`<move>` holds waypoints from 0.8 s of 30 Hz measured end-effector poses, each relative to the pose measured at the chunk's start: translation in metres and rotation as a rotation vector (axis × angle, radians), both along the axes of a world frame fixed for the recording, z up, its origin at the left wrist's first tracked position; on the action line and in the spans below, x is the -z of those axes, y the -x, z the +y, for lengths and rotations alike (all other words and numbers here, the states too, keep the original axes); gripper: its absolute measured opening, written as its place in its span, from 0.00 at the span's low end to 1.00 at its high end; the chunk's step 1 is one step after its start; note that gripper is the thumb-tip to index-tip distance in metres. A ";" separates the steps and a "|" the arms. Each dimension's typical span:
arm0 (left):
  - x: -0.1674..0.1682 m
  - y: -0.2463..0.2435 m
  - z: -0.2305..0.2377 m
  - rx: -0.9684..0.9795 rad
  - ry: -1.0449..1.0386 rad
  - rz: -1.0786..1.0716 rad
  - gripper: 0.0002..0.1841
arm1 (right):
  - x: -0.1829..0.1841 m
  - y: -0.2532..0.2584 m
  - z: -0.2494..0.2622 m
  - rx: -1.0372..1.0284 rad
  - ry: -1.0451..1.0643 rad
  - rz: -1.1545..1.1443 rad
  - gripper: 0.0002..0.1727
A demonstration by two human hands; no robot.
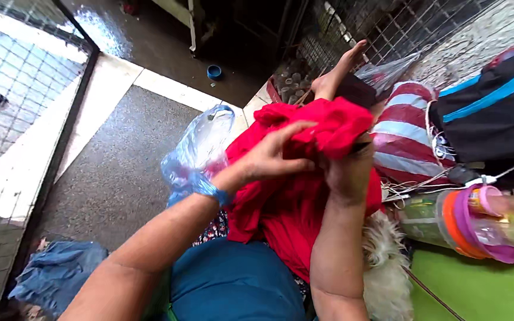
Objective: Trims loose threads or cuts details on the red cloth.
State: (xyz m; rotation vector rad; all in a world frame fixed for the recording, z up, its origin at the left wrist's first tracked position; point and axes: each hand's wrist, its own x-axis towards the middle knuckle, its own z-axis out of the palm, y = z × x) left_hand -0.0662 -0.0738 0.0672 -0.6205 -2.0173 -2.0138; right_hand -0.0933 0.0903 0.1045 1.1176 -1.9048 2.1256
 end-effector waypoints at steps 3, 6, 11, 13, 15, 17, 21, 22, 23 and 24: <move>0.036 0.010 0.029 0.049 -0.196 0.113 0.24 | -0.011 -0.010 -0.002 -0.043 0.076 0.071 0.09; 0.007 -0.010 0.037 -0.012 -0.097 -0.036 0.14 | -0.026 -0.020 0.010 0.046 0.072 0.158 0.05; 0.011 0.005 0.042 0.019 0.066 0.261 0.10 | -0.024 -0.034 0.029 0.085 0.148 0.182 0.04; 0.045 0.030 0.063 -0.001 0.130 0.410 0.14 | -0.024 -0.045 0.024 0.053 0.377 -0.014 0.04; 0.051 0.024 0.083 -0.066 0.211 0.394 0.16 | -0.033 -0.052 0.017 0.012 0.511 -0.121 0.03; 0.051 0.008 0.094 -0.112 0.166 0.280 0.17 | -0.036 -0.050 0.014 -0.007 0.496 -0.131 0.02; 0.035 -0.006 0.060 -0.033 0.042 -0.079 0.17 | -0.054 -0.043 0.035 0.358 -0.010 0.267 0.03; 0.016 -0.008 0.046 -0.020 0.113 -0.126 0.15 | -0.060 -0.043 0.044 0.436 -0.121 0.364 0.03; 0.005 -0.006 0.035 0.003 0.221 -0.133 0.15 | -0.063 -0.046 0.050 0.489 -0.181 0.427 0.03; 0.000 -0.001 0.026 0.033 0.329 -0.123 0.14 | -0.064 -0.050 0.054 0.531 -0.213 0.457 0.02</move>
